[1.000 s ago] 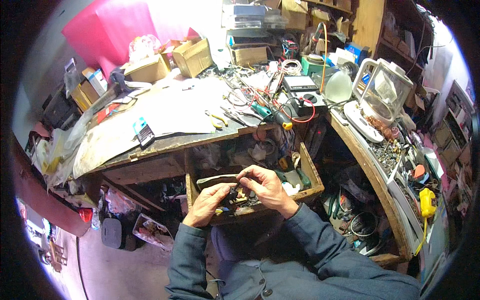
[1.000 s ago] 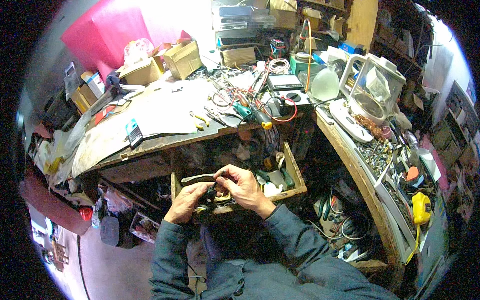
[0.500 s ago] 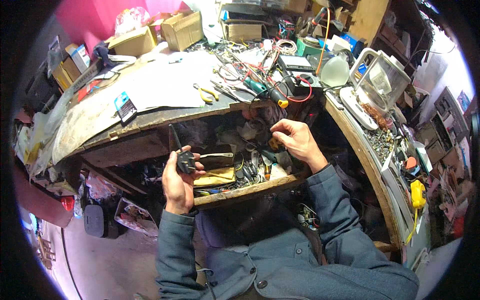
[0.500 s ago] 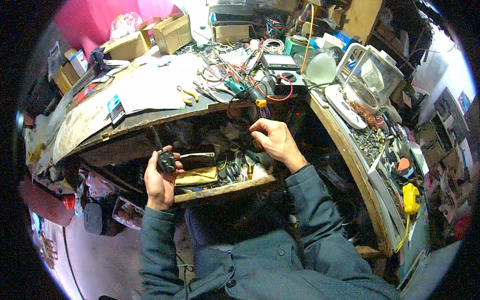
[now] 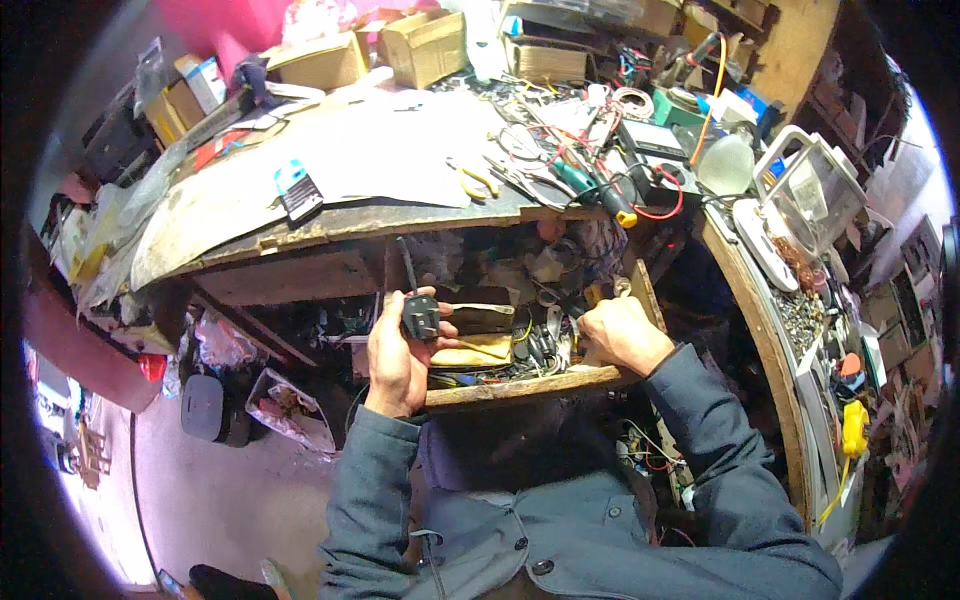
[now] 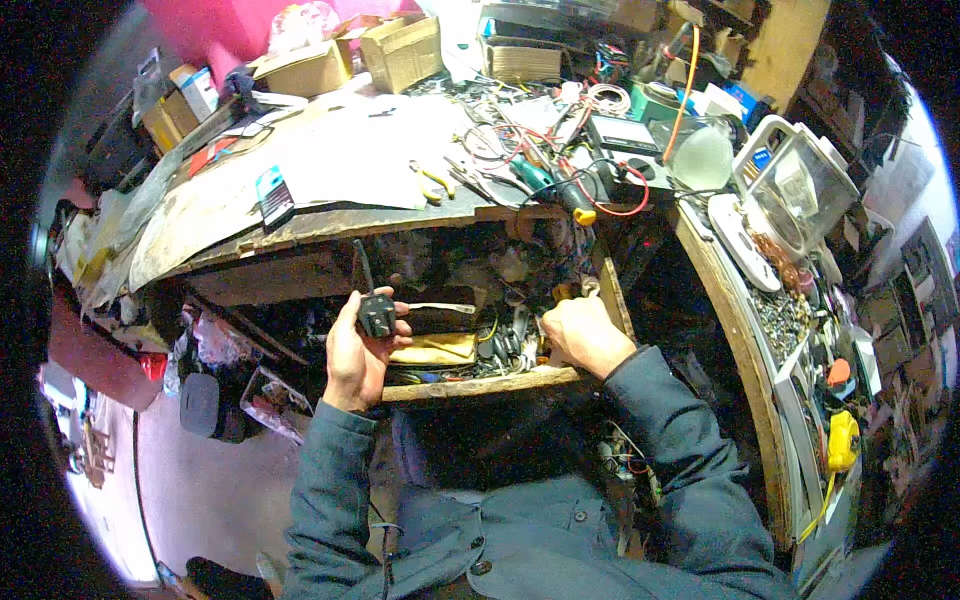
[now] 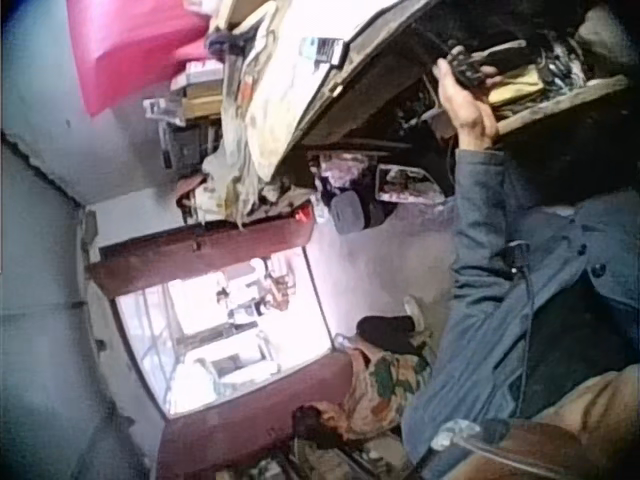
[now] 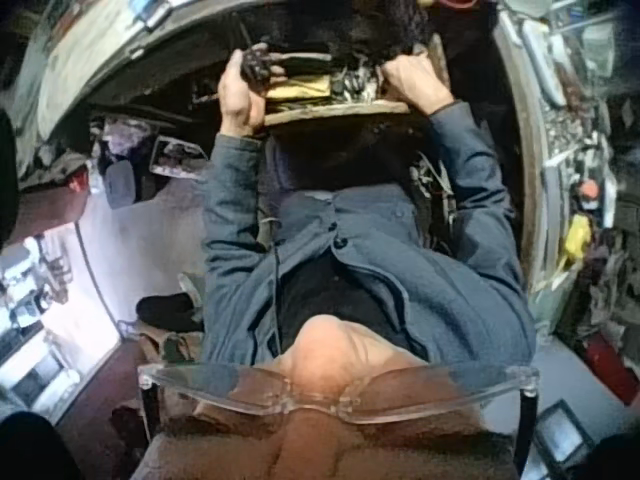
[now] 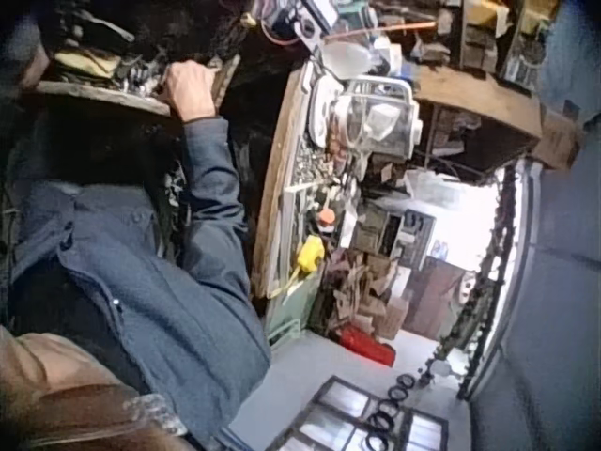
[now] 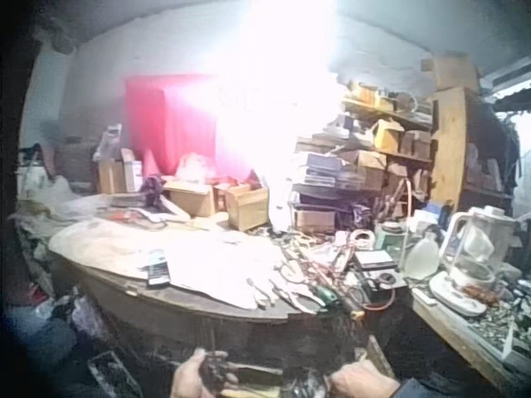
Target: The person disassembles a small black electronic device using a screwdriver, removes the casing, and uses multimeter probes to test internal components. The person then reassembles the device and places it on the workbench.
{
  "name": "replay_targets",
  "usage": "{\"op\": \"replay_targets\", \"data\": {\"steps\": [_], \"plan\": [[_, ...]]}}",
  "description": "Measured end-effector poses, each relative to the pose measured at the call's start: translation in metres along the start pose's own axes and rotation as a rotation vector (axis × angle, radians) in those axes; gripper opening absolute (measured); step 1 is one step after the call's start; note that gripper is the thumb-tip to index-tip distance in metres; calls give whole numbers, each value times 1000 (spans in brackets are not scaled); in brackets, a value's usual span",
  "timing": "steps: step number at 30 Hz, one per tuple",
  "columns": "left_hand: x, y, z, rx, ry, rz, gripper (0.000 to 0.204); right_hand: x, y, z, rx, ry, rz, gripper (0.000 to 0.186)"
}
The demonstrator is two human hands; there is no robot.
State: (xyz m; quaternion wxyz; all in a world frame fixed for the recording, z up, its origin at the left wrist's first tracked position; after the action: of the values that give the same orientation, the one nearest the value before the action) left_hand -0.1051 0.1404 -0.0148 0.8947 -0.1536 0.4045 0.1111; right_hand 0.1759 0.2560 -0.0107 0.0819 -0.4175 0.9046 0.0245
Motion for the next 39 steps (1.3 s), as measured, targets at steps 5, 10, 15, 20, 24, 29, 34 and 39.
{"op": "replay_targets", "data": {"steps": [5, 10, 15, 20, 24, 29, 34, 39], "plan": [[-1, -2, -1, 27, -14, -8, 49, 14, 5, -6, 95, -110, -54, 15], [0, 2, -5, 51, -46, -22, 51, 15, 13, 0, 193, -57, -92, 13], [1, 3, -8, 45, -36, -17, 53, 13, 15, 13, 21, 33, 17, 20], [1, 2, 0, 62, -38, -31, 52, 8, 7, -5, 135, 202, 93, 26], [-3, 1, -11, 73, -37, -24, 52, -1, 12, 10, 47, 394, 31, 42], [1, 2, -5, 92, -33, -31, 50, -11, 0, -6, 226, 464, 101, 39], [0, -1, -4, 100, -10, -21, 48, -6, -6, -23, -90, 451, 85, 42], [0, 0, -6, 90, 6, -17, 46, 14, 7, -42, -449, 596, -11, 32]]}}
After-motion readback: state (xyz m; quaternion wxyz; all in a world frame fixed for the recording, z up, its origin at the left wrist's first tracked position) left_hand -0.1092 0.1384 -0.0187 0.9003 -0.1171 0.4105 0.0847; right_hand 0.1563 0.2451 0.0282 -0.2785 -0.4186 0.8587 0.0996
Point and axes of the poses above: each hand's wrist, its own y-axis towards the middle knuckle, its own z-axis out of the palm, x = y × z, the point moved 3 cm from there along y, towards the middle knuckle, and after that the axes turned 2 degrees about -x, right-handed, at the moved point
